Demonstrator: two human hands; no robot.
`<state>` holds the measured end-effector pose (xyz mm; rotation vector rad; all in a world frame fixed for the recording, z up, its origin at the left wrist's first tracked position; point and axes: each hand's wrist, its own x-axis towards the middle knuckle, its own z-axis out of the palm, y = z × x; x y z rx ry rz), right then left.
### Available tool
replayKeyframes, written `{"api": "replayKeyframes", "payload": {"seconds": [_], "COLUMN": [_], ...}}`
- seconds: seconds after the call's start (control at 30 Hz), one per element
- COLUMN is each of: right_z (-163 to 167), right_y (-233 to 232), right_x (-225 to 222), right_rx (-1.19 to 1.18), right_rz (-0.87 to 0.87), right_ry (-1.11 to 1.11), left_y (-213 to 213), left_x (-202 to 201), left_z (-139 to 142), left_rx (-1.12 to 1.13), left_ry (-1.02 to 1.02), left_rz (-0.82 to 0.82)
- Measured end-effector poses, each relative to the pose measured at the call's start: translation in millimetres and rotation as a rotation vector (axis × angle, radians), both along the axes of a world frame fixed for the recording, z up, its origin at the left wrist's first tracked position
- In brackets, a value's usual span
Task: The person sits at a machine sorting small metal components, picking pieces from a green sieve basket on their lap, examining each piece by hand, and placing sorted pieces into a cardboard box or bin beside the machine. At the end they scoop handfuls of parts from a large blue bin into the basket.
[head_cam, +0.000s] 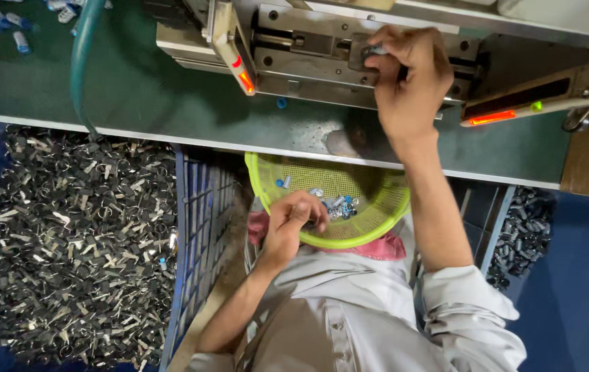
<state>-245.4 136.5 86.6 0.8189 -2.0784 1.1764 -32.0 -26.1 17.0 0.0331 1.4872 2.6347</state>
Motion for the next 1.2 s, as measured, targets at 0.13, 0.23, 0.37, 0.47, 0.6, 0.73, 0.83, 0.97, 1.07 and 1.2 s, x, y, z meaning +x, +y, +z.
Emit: {"api": "replayKeyframes", "payload": {"seconds": [0.13,0.23,0.37,0.47,0.6,0.73,0.83,0.97,1.07,1.2], "right_z": [17.7,37.6,38.3,-0.9,-61.2,-80.9,-75.9,-74.7,-86.9,-99.4], "right_y": [2.3,5.7,17.2,11.2,5.7,19.0,25.5,20.7,14.9,11.9], "right_x": [-6.8,5.7,81.4,140.6,191.1,200.3,194.5,186.1,182.0,170.9], "right_rx": [0.118,0.266,0.203,-0.013,-0.332,-0.265,-0.175,-0.614,-0.467,-1.022], "right_rz": [0.01,-0.09,-0.133,0.222,0.074,0.03,-0.033,0.098,0.114,0.157], "right_ry": [-0.098,-0.01,-0.011,-0.358,-0.929,-0.558,-0.555,-0.68,-0.679,-1.168], "left_y": [11.7,19.7,12.1,6.3,10.0,11.3,10.3,9.6,4.3,-24.3], "left_x": [-8.1,-11.8,-13.6,-12.5,-6.8,-9.4,-18.0,-19.4,-13.0,-1.5], "left_z": [-2.4,4.0,12.4,13.8,15.3,26.6,39.5,47.4,38.6,22.2], "left_rx": [-0.075,-0.143,-0.203,-0.091,-0.022,-0.445,-0.631,-0.586,-0.537,-0.508], "left_ry": [-0.119,-0.104,0.016,-0.038,-0.009,0.236,0.317,0.269,0.178,0.17], "left_rz": [-0.114,-0.131,-0.026,0.054,0.097,0.214,0.171,0.13,0.145,0.074]}}
